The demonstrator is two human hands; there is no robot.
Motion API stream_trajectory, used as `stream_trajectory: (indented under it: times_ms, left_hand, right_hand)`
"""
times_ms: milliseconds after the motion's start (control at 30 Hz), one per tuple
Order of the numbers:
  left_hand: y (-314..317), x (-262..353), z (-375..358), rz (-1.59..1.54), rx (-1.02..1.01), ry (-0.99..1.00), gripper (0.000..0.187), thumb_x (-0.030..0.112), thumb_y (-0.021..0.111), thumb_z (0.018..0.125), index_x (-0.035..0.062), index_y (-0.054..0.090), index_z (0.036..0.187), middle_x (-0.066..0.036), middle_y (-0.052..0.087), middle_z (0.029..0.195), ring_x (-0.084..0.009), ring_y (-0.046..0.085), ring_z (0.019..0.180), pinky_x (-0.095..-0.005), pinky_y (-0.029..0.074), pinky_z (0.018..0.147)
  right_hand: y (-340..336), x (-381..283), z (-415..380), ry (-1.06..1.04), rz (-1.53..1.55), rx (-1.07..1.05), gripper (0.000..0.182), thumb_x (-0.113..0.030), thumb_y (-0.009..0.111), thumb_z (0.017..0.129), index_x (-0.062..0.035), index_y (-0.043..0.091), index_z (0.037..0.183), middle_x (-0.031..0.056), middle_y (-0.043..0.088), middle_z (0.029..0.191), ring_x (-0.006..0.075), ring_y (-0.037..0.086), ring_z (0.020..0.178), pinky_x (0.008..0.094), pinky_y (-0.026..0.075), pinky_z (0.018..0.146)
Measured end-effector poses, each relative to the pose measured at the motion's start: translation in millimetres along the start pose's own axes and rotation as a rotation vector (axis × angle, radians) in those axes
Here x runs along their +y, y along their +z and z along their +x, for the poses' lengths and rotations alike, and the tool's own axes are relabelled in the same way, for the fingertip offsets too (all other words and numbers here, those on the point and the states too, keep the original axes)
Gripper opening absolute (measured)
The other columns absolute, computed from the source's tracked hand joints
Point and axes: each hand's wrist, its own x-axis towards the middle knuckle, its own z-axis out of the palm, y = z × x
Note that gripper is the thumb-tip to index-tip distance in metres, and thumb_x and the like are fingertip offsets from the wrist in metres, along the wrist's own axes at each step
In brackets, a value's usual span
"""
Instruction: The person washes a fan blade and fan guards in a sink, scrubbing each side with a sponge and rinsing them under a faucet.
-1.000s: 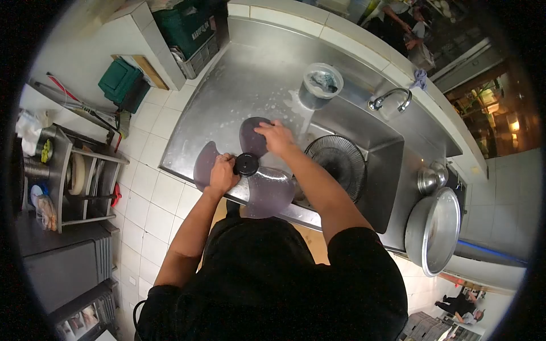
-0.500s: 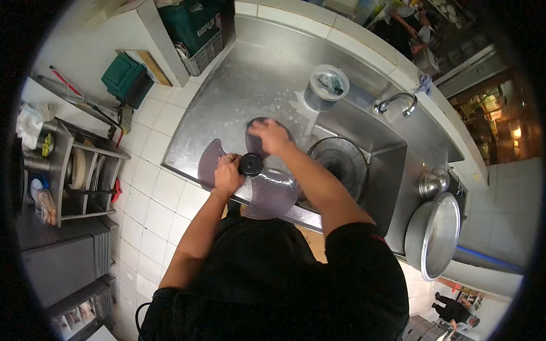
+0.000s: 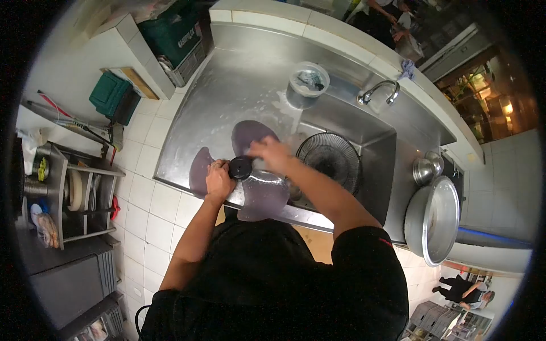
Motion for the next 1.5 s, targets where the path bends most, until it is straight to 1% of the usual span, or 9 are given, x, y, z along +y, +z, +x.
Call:
stream_trajectory:
  times_ms: [67,400,600,733,833,1100,1167,1267,1500]
  left_hand:
    - [-3,3,1,0.072,-0.112,-0.053,0.051,0.012,0.074,0.076,0.0032,0.069,0.126,-0.015,0.064,0.124,-0.0368,0.058,0.124,-0.0537,0.041,0.115]
    - [-8,38,7,0.340,-0.204,0.289,0.090,0.015,0.079,0.077,0.0251,0.038,0.157,-0.024,0.040,0.157,-0.0436,0.042,0.144,-0.0615,0.031,0.119]
    - [-52,92,34,0.014,-0.345,0.221,0.082,0.011,0.077,0.070,0.0160,0.047,0.146,-0.025,0.050,0.148,-0.0459,0.056,0.130,-0.0487,0.047,0.109]
    - [-13,9,104,-0.401,0.011,0.713,0.085,0.006,0.069,0.074,0.0018,0.042,0.154,-0.021,0.054,0.147,-0.0405,0.058,0.128,-0.0415,0.044,0.111]
    - [-53,31,114,-0.713,-0.517,-0.240,0.061,0.021,0.059,0.086,-0.0059,0.058,0.140,-0.014,0.062,0.134,-0.0305,0.060,0.118,-0.0413,0.044,0.106]
    - [-11,5,84,-1.505,-0.772,-0.430,0.045,0.025,0.066,0.094,0.0047,0.064,0.134,-0.008,0.070,0.128,-0.0231,0.064,0.118,-0.0367,0.046,0.106]
    - [14,-13,79,-1.490,-0.659,-0.425,0.037,0.028,0.060,0.105,0.0086,0.063,0.138,-0.005,0.067,0.134,-0.0200,0.059,0.126,-0.0394,0.040,0.113]
    - [41,-17,71,-1.406,-0.489,-0.583,0.052,0.035,0.083,0.091,0.0095,0.064,0.133,-0.004,0.068,0.125,-0.0193,0.062,0.116,-0.0399,0.048,0.103]
    - [27,-1,61,-1.409,-0.424,-0.746,0.054,0.032,0.085,0.090,-0.0015,0.065,0.127,-0.013,0.072,0.118,-0.0255,0.071,0.102,-0.0426,0.060,0.087]
  right_hand:
    - [4,8,-13,-0.289,0.213,-0.023,0.060,0.005,0.063,0.081,-0.0270,0.071,0.131,0.0018,0.060,0.150,0.0340,0.058,0.130,0.0423,0.052,0.106]
    - [-42,66,-82,0.711,0.454,0.518,0.067,-0.005,0.063,0.078,-0.0217,0.064,0.142,0.0186,0.072,0.125,0.0358,0.070,0.114,0.0448,0.054,0.100]
    - [-11,37,-141,1.000,1.056,0.737,0.063,-0.001,0.072,0.075,-0.0104,0.067,0.138,0.0172,0.077,0.103,0.0233,0.074,0.096,0.0359,0.057,0.087]
    - [-31,16,-155,0.981,1.186,0.764,0.063,0.000,0.073,0.076,-0.0079,0.067,0.138,0.0161,0.076,0.109,0.0216,0.071,0.099,0.0350,0.055,0.088]
    - [-31,-1,-140,0.855,1.041,0.837,0.060,-0.009,0.070,0.080,-0.0095,0.064,0.140,0.0188,0.075,0.110,0.0265,0.072,0.099,0.0383,0.055,0.088]
    - [-14,-65,-86,0.648,0.753,0.633,0.055,-0.037,0.068,0.093,-0.0156,0.061,0.143,0.0169,0.063,0.142,0.0381,0.060,0.129,0.0467,0.047,0.111]
    - [3,-83,-80,0.492,0.528,0.579,0.050,-0.033,0.066,0.095,-0.0157,0.062,0.142,0.0157,0.061,0.145,0.0377,0.059,0.130,0.0478,0.047,0.111]
    - [45,-67,-64,0.149,0.160,0.530,0.046,-0.025,0.064,0.096,-0.0131,0.063,0.140,0.0136,0.059,0.147,0.0365,0.056,0.132,0.0484,0.046,0.111]
    - [28,-30,-34,0.122,0.131,0.407,0.049,-0.019,0.067,0.090,-0.0100,0.063,0.138,0.0114,0.060,0.147,0.0374,0.053,0.130,0.0467,0.048,0.108]
